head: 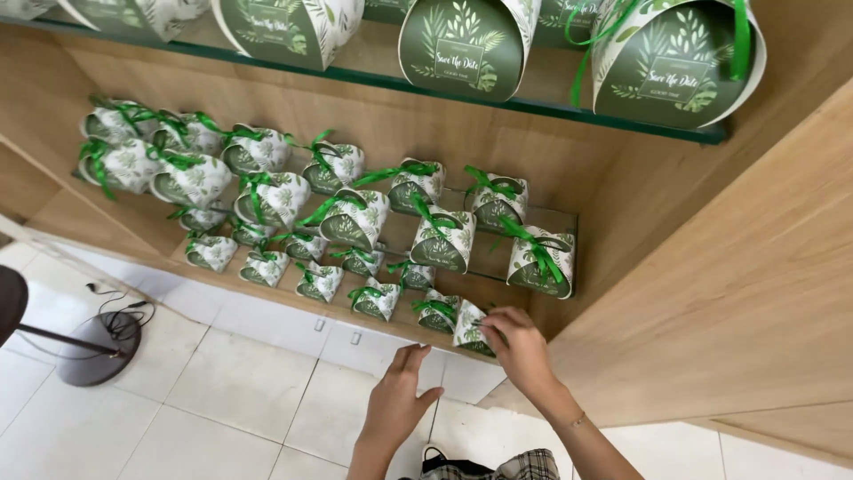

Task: Organizing and placing decorative gift boxes onto display shelves.

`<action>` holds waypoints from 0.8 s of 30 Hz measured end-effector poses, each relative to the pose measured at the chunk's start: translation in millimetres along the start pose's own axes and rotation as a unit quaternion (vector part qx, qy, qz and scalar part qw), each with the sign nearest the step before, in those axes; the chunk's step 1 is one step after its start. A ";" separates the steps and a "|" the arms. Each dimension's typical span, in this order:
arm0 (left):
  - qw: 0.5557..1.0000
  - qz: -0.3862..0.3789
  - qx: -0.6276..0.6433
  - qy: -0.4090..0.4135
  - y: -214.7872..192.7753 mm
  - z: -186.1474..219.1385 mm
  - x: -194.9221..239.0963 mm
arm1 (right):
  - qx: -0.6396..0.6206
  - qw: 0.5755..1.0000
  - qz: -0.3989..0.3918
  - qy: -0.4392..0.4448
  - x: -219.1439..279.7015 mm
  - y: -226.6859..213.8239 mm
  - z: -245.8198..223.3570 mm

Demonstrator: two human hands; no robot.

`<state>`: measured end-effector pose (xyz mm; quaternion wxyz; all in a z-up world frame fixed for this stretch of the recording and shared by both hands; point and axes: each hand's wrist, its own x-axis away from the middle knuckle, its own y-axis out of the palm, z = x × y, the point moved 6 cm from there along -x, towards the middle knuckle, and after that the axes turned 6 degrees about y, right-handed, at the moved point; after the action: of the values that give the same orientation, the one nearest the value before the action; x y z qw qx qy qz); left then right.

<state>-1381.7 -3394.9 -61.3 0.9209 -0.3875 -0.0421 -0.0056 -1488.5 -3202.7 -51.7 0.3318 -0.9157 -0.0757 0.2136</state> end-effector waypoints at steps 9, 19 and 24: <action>0.968 -0.099 -0.185 0.136 54.2 -29.1 -91.9 | 0.196 0.970 0.055 0.135 -61.1 46.0 76.5; 0.944 -0.209 -0.220 0.134 84.1 -63.8 -103.5 | 0.224 0.973 0.032 0.045 -97.9 111.0 165.2; 0.941 -0.245 -0.201 0.117 83.3 -68.6 -102.2 | 0.250 0.939 -0.093 0.217 -89.7 127.1 186.5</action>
<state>-1474.9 -3387.9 -176.9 0.7923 -0.5391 -0.0252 -0.2846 -1651.8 -3218.2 -230.8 0.5769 -0.8162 -0.0309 -0.0100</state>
